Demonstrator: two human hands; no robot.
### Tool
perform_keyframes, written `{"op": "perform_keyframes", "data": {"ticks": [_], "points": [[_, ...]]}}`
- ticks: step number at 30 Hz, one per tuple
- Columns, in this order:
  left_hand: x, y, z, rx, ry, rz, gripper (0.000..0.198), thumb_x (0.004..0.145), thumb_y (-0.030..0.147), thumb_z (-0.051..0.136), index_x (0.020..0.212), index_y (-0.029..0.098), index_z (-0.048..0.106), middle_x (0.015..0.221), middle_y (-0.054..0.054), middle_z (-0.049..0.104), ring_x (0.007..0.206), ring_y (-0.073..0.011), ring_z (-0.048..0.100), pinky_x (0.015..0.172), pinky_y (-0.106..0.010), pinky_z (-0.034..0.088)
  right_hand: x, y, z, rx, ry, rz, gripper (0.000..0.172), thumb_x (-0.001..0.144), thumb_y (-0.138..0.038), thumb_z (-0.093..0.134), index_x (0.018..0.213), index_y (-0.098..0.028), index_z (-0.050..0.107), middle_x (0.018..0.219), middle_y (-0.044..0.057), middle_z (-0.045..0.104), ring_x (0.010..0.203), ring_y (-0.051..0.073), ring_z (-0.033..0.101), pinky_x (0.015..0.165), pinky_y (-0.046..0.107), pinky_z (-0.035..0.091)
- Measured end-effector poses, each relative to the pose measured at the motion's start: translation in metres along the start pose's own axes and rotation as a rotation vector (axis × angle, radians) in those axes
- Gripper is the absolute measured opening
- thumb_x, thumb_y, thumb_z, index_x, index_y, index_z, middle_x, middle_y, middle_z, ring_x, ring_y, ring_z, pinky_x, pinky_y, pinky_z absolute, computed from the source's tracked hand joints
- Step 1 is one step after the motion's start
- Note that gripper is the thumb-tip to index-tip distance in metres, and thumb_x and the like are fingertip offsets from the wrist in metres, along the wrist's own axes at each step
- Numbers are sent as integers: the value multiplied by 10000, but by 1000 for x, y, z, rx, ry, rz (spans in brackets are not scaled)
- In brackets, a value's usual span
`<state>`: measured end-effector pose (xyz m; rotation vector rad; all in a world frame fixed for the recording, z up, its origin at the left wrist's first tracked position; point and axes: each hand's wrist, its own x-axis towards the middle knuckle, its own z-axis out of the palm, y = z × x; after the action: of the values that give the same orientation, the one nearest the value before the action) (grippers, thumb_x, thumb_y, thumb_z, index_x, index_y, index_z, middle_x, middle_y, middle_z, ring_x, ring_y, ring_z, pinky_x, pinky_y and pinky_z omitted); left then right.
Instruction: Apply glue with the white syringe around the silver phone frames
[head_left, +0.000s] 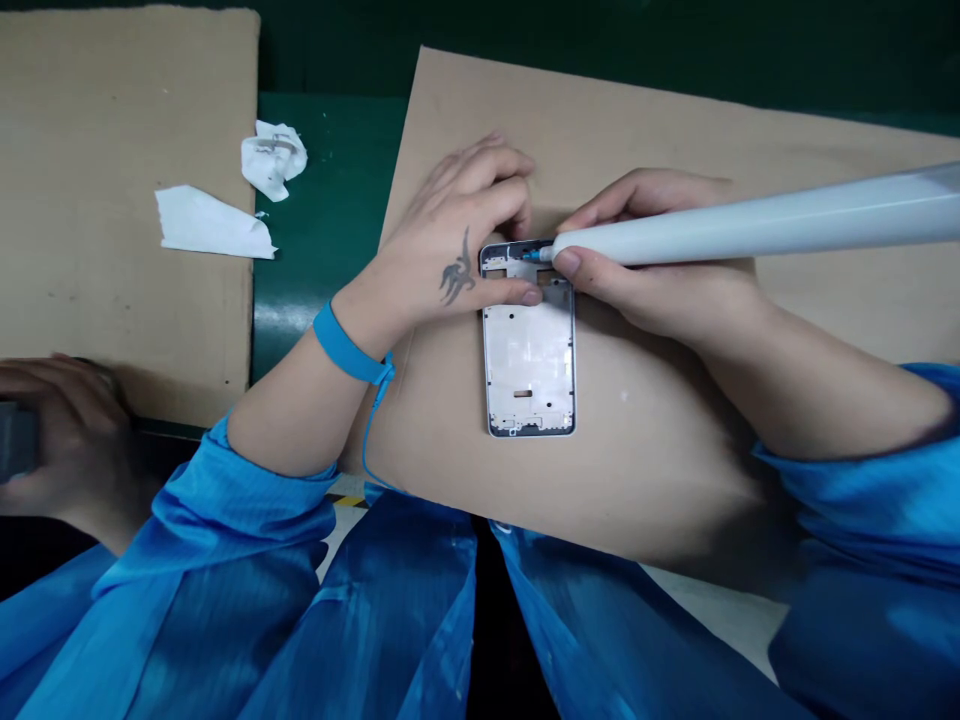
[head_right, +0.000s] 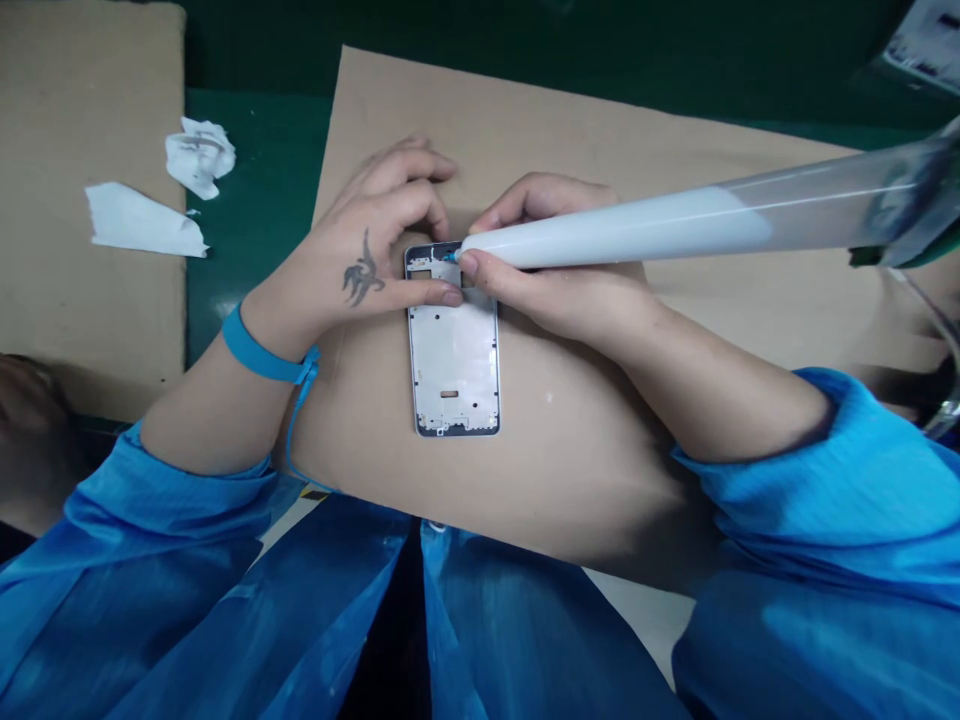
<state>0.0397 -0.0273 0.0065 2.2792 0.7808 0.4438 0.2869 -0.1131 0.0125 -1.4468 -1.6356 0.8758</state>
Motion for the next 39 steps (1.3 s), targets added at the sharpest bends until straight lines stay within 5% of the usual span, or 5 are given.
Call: {"op": "perform_keyframes", "data": {"ticks": [9,25,30,39], "points": [[3,-15,4,-10,5,42,484,760,872,844,1055,491,796,1599,59,680,1718,-449,407,1411,-766,376,0,-3,1,-10,26,38,398,776,-720,966,822,-383,760,947,31,862,836,351,792,756,593,681],[2,-3,1,-20,-3,3,523,750,853,878,1037,424,793,1606,-36,672,1752,-475,356,1435,-773,341,-1,7,-1,66,66,47,346,742,-565,1040,860,-328,818,923,61,865,758,268,749,633,434,581],[1,-10,4,-63,34,56,398,760,769,890,1050,514,793,1563,47,695,1730,-476,382,1411,-812,334,-2,12,0,63,91,51,350,747,-589,1033,880,-332,836,918,66,866,737,264,751,561,411,562],[1,-12,5,-83,41,52,444,757,794,893,1055,485,781,1580,19,679,1734,-489,358,1399,-833,331,-2,13,0,45,92,37,311,815,-611,966,907,-358,812,961,32,860,808,265,774,644,439,640]]}}
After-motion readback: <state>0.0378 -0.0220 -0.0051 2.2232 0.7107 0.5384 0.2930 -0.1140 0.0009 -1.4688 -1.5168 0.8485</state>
